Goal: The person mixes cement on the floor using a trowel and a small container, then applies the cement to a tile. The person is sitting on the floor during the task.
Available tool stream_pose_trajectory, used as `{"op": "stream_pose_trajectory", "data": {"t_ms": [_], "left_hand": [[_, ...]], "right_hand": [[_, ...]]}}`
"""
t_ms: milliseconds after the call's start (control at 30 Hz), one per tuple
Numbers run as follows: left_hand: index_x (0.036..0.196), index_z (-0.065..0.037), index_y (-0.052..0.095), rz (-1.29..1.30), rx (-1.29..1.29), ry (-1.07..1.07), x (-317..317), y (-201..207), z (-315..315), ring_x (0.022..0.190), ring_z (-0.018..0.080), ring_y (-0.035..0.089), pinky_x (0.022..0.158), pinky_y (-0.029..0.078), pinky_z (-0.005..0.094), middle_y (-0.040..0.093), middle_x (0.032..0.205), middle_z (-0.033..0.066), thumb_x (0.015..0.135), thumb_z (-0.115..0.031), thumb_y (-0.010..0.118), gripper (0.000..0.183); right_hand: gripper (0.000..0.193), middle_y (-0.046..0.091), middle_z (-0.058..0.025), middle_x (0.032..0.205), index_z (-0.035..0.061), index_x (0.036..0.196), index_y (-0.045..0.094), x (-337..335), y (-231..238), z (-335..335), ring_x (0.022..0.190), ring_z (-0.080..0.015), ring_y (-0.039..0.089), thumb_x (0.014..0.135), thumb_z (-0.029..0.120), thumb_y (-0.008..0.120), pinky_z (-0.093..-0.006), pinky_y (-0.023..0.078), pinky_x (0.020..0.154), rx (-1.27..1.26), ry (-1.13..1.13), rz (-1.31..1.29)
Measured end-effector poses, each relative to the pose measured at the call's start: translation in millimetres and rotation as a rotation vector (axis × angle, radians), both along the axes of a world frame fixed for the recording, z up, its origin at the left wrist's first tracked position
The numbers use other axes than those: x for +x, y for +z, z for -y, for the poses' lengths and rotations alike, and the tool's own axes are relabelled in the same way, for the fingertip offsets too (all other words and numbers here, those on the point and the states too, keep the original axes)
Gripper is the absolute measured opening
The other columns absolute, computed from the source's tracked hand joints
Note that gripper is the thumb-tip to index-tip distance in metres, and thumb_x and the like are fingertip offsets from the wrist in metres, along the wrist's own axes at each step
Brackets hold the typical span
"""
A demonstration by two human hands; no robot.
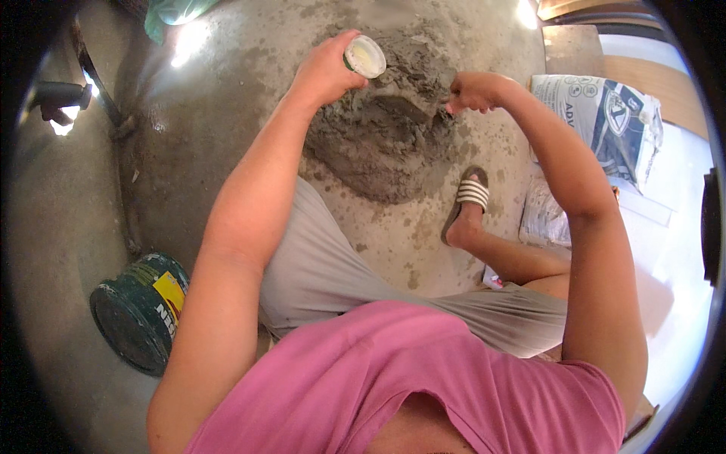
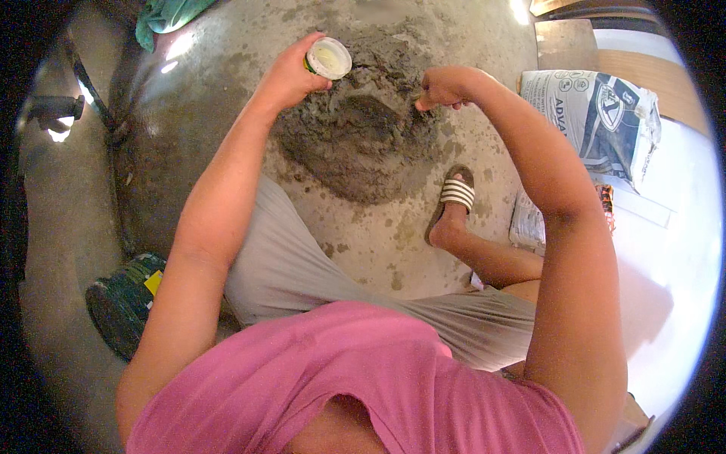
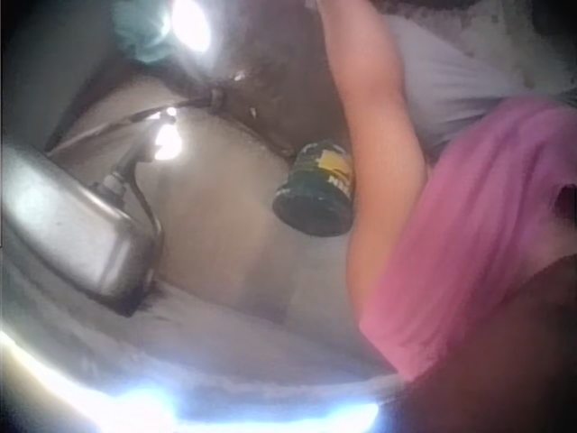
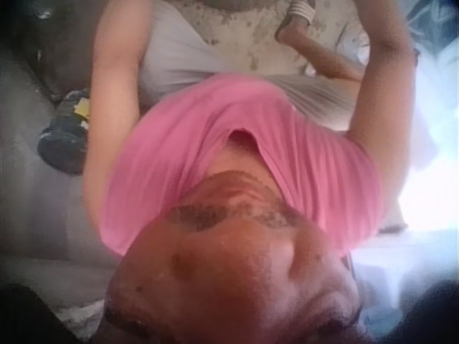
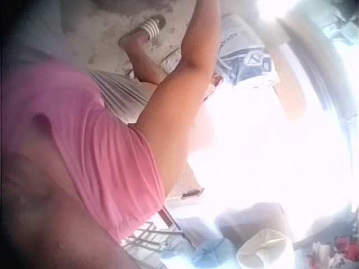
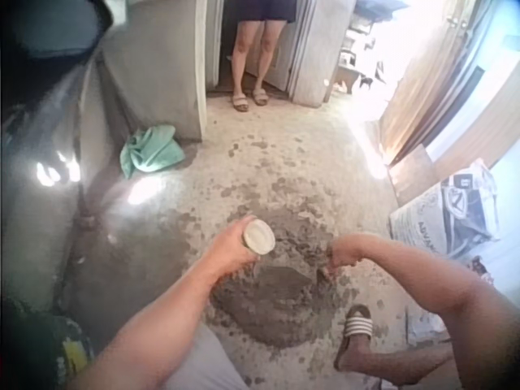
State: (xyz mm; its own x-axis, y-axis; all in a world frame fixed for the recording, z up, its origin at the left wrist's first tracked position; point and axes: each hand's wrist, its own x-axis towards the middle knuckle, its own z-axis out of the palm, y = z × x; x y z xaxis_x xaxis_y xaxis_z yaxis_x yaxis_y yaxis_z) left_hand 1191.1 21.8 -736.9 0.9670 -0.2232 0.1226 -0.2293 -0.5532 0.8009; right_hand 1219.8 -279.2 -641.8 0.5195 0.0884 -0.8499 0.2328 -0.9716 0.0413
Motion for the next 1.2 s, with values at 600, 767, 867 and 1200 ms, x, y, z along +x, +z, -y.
{"op": "stream_pose_trajectory", "data": {"t_ms": [600, 767, 867, 1200], "left_hand": [[0.150, -0.013, 0.048, -0.048, 0.029, 0.006, 5.3, -2.4, 2.0, 0.126, 0.0367, 0.060, 0.106, 0.049, 0.0460, 0.061, 0.138, 0.0179, 0.066, -0.022, 0.092, 0.095], [0.151, -0.013, 0.046, -0.095, 0.039, 0.005, 3.2, 11.0, 0.5, 0.128, 0.0364, 0.058, 0.106, 0.049, 0.0473, 0.059, 0.141, 0.0176, 0.067, -0.021, 0.092, 0.096], [0.149, -0.012, 0.048, -0.056, -0.032, 0.048, 3.7, 4.0, -8.6, 0.127, 0.0370, 0.059, 0.105, 0.049, 0.0477, 0.061, 0.138, 0.0176, 0.066, -0.021, 0.092, 0.095], [0.146, -0.012, 0.051, -0.039, -0.052, 0.059, 7.4, 9.9, -2.3, 0.124, 0.0365, 0.061, 0.105, 0.050, 0.0470, 0.062, 0.137, 0.0172, 0.066, -0.021, 0.093, 0.090]], "right_hand": [[0.041, 0.055, -0.0048, 0.074, 0.0073, 0.122, 0.053, -128.8, -99.2, -27.1, 0.059, -0.0190, 0.058, 0.106, 0.045, 0.050, -0.0381, 0.051, 0.051, 0.583, -1.431, -0.101], [0.034, 0.055, -0.0036, 0.065, 0.0031, 0.117, 0.058, -121.4, -49.4, -20.1, 0.045, -0.0145, 0.049, 0.106, 0.035, 0.051, -0.0329, 0.043, 0.041, 0.497, -1.091, 0.069], [0.034, 0.056, -0.0025, 0.064, 0.0049, 0.113, 0.060, -138.4, -25.7, -30.2, 0.043, -0.0130, 0.047, 0.106, 0.036, 0.048, -0.0308, 0.040, 0.038, 0.586, -1.213, 0.042], [0.029, 0.058, 0.0025, 0.070, 0.0129, 0.096, 0.060, -130.9, -110.7, -45.8, 0.055, -0.0133, 0.052, 0.107, 0.034, 0.042, -0.0341, 0.046, 0.047, 0.692, -1.682, -0.335]]}}
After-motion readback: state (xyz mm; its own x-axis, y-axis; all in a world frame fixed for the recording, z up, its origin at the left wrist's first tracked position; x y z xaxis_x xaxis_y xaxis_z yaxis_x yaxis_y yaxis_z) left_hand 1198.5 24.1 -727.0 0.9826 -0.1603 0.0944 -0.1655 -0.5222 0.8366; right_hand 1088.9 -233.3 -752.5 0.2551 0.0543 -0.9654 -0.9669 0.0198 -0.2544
